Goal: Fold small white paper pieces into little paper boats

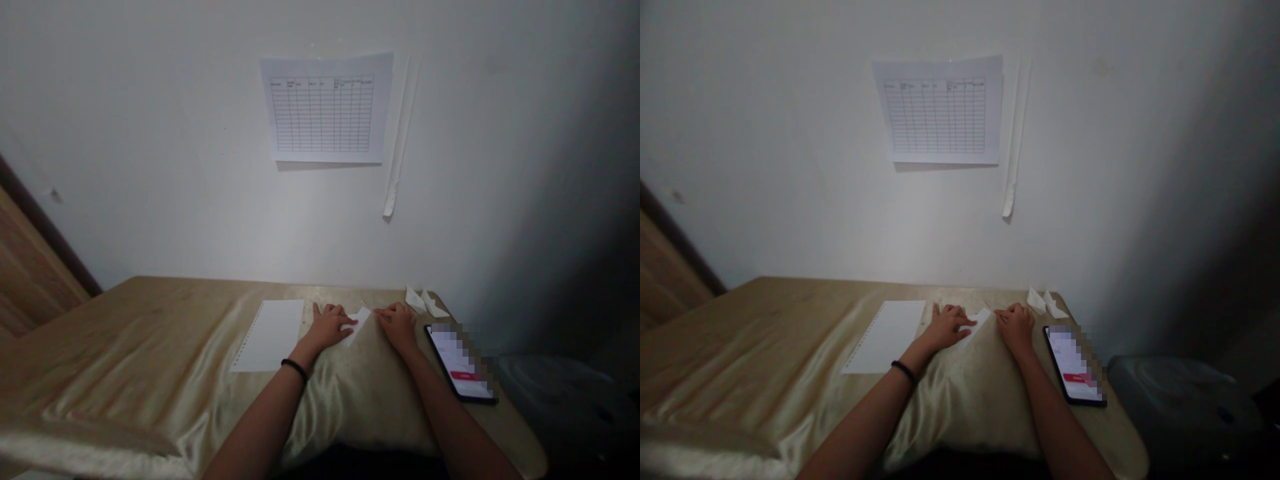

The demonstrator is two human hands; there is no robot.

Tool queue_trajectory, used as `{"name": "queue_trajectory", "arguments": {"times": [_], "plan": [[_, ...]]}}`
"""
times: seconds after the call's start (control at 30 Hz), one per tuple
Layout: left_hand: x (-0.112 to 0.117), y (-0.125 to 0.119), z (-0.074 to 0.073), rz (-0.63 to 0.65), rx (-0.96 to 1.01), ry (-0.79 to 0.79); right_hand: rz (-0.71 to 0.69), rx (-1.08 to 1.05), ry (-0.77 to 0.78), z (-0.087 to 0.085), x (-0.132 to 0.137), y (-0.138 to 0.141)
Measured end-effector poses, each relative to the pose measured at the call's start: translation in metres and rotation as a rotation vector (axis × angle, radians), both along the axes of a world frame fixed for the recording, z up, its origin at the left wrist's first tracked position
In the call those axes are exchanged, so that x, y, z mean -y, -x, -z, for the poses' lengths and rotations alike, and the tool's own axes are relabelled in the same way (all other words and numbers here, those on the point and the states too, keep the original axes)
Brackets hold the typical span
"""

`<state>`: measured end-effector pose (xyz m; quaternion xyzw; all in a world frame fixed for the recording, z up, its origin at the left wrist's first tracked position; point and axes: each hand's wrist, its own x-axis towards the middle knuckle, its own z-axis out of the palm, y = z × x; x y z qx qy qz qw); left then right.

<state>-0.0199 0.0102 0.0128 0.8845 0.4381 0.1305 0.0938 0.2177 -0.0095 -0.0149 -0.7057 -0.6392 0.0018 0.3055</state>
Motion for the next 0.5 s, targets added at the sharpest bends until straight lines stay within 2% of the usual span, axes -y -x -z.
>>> {"name": "queue_trajectory", "arguments": {"times": [0.2,0.5], "plan": [[0.003,-0.005,0.001,-0.002,0.01,-0.023,-0.074,-0.156,-0.067,0.005,-0.005,-0.006],[0.002,-0.003,-0.001,-0.002,-0.015,0.002,-0.183,-0.066,0.039,0.002,-0.011,0.013]]}}
